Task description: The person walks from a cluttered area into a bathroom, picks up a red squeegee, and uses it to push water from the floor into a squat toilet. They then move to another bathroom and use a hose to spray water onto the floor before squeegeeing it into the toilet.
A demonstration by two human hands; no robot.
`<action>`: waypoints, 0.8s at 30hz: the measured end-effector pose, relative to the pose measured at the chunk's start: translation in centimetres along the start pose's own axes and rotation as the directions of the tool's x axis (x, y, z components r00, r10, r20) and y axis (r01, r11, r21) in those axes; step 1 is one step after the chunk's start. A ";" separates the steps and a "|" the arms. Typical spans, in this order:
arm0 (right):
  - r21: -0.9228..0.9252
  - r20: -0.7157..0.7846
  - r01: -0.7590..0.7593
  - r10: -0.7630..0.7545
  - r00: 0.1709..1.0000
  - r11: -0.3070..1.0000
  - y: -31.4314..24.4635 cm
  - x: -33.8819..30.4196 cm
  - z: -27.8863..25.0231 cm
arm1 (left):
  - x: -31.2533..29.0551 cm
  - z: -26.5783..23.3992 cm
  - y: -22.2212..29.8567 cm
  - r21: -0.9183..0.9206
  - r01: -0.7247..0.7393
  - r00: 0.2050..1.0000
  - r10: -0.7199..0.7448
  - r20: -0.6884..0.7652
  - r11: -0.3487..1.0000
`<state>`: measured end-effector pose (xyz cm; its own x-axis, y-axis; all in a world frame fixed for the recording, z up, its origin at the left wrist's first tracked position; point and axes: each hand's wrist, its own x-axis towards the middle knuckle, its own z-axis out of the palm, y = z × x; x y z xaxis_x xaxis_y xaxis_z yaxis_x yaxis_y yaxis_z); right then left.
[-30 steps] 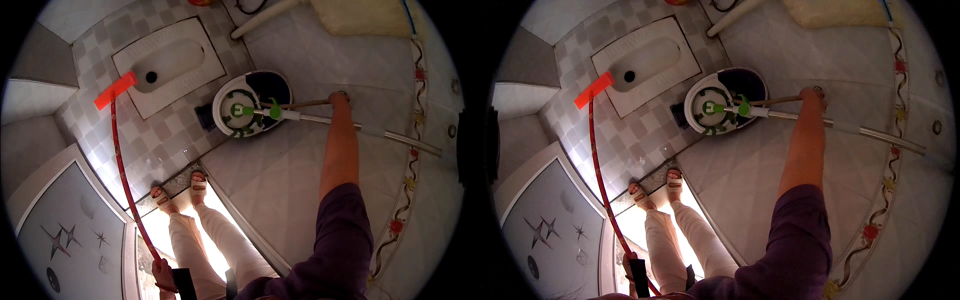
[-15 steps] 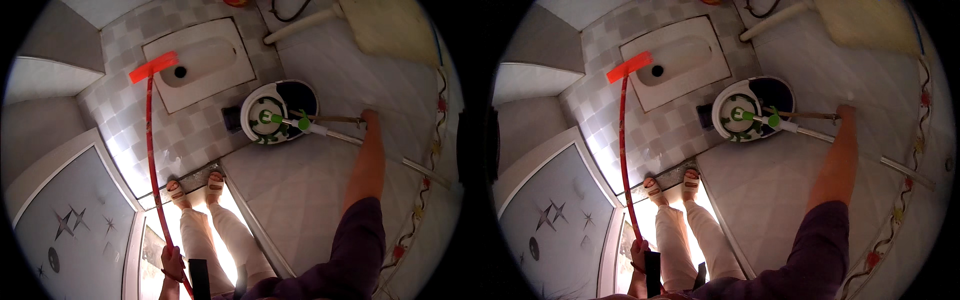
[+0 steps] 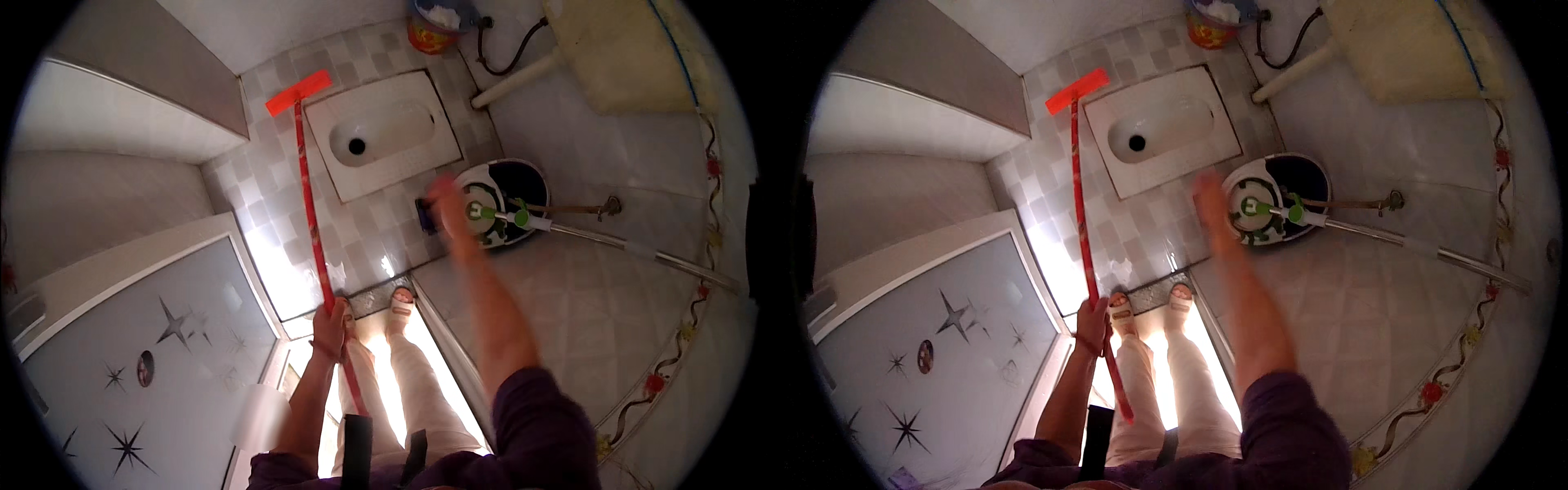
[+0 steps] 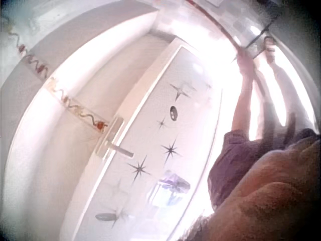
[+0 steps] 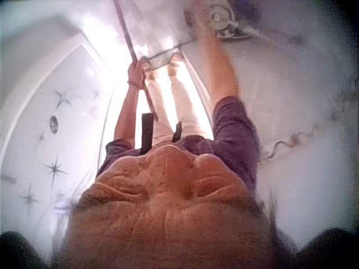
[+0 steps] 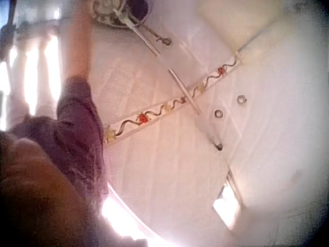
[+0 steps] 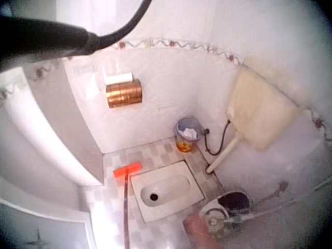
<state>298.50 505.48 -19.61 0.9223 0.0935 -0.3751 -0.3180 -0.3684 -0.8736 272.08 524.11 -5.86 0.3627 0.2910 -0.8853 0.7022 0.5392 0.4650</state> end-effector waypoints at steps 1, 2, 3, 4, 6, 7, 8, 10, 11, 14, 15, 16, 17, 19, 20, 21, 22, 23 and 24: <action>0.102 0.210 0.018 -0.039 0.977 0.995 1.9 -4.6 5.2 | 2.1 0.3 1.3 -0.026 -0.013 1.000 0.013 0.004 1.000; 0.359 0.454 -0.289 0.105 0.885 0.887 1.9 -10.9 9.1 | 5.1 0.4 1.9 0.105 -0.083 0.995 0.089 -0.054 0.991; 0.223 0.553 -0.726 0.529 0.644 0.650 -3.1 -17.0 12.4 | 8.0 -0.5 2.8 0.231 -0.136 0.975 0.171 -0.140 0.963; 0.114 0.709 -0.891 0.593 0.382 0.438 -7.2 -20.6 13.0 | 9.3 -0.4 5.3 0.210 -0.129 0.980 0.158 -0.125 0.969; 0.220 0.819 -0.915 0.446 0.362 0.338 -13.7 -25.3 13.9 | 11.5 -1.1 9.2 0.166 -0.090 0.990 0.107 -0.095 0.982; 0.338 0.832 -0.911 0.379 0.406 0.236 -13.9 -25.1 13.9 | 12.8 -1.2 10.5 0.143 -0.066 0.995 0.076 -0.070 0.988; 0.446 0.830 -0.887 0.313 0.461 0.123 -14.0 -24.1 13.5 | 13.3 -0.4 11.9 0.178 -0.005 0.997 0.020 -0.079 0.984; 0.497 0.865 -0.866 0.106 0.490 -0.059 -11.3 -23.4 13.5 | 14.3 1.2 13.5 0.237 0.113 0.990 -0.089 -0.107 0.965; 0.522 0.852 -0.850 0.088 0.516 -0.074 -9.2 -24.2 13.9 | 16.0 0.1 13.2 0.648 0.025 0.997 -0.070 0.044 0.761; 0.596 0.782 -0.797 0.296 0.548 -0.100 -5.4 -29.4 11.3 | 16.8 0.9 3.2 0.287 0.136 0.990 -0.118 -0.078 0.948; 0.607 0.716 -0.790 0.489 0.498 -0.083 -5.8 -32.5 9.0 | 15.0 1.1 -1.0 0.206 0.124 0.991 -0.111 -0.073 0.971; 0.584 0.768 -0.799 0.418 0.486 -0.144 -5.1 -35.5 6.3 | 13.4 1.7 -5.4 0.238 0.092 0.996 -0.086 -0.034 0.967; 0.556 0.810 -0.808 0.346 0.473 -0.197 -4.4 -38.4 3.6 | 11.8 2.5 -9.4 0.331 0.059 0.998 -0.068 0.017 0.942; 0.444 0.572 -0.882 0.706 0.416 0.159 -6.3 -42.4 1.3 | 10.0 2.8 -16.6 0.812 -0.221 0.974 0.084 0.210 0.541; 0.435 0.571 -0.879 0.695 0.437 0.196 -7.0 -43.1 1.2 | 9.5 2.7 -18.8 0.922 -0.380 0.915 0.174 0.364 0.070; 0.444 0.549 -0.865 0.692 0.469 0.234 -7.1 -43.4 0.6 | 8.4 3.8 -17.5 0.868 -0.422 0.850 0.218 0.479 -0.262; 0.452 0.526 -0.850 0.688 0.499 0.271 -7.2 -43.3 0.2 | 7.6 4.6 -16.0 0.851 -0.506 0.784 0.334 0.523 -0.143; 0.492 0.462 -0.828 0.727 0.509 0.267 -8.1 -41.5 1.0 | 8.1 5.8 -13.3 0.851 -0.509 0.828 0.344 0.444 0.127; 0.523 0.400 -0.810 0.762 0.509 0.266 -9.1 -38.2 2.3 | 8.6 6.8 -10.0 0.784 -0.480 0.865 0.359 0.350 0.393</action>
<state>265.68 507.37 1.99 0.1392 0.1363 -0.9808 -0.9464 0.3099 -0.0912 272.38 515.82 -18.22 0.7802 0.1686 -0.6023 0.5823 -0.5476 0.6010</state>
